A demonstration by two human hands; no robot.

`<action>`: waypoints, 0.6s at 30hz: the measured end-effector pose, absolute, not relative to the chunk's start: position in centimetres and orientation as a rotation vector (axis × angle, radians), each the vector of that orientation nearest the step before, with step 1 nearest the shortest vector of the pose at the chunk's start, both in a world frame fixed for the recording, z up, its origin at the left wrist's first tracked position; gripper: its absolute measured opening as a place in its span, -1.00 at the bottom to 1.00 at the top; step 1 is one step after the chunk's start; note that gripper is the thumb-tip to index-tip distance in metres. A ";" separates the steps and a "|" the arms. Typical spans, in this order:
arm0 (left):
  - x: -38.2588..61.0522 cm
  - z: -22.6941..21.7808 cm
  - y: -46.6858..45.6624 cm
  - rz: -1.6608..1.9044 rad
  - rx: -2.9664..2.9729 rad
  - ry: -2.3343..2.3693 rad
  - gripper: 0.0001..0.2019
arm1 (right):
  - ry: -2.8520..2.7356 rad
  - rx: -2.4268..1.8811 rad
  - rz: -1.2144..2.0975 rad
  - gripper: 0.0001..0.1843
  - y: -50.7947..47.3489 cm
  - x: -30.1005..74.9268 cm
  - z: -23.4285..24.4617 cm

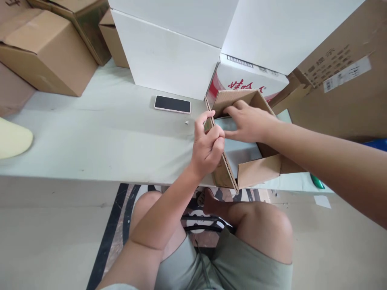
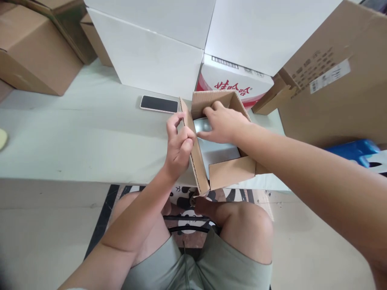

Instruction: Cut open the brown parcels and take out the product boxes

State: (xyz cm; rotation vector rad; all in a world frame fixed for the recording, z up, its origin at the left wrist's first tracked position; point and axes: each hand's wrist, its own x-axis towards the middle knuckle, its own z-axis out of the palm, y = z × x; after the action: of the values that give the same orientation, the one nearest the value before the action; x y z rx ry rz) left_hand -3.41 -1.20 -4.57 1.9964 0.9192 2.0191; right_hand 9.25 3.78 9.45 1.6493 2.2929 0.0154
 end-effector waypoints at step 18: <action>-2.2 -3.7 -3.0 1.861 1.996 1.175 -0.55 | 2.375 1.427 0.093 -0.50 3.0 10.5 9.8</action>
State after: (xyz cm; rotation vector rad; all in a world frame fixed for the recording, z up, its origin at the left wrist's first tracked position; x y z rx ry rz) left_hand -2.16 -3.04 -3.72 1.9959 1.1754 1.8608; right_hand 10.45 3.00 9.75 1.4270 2.3751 0.0934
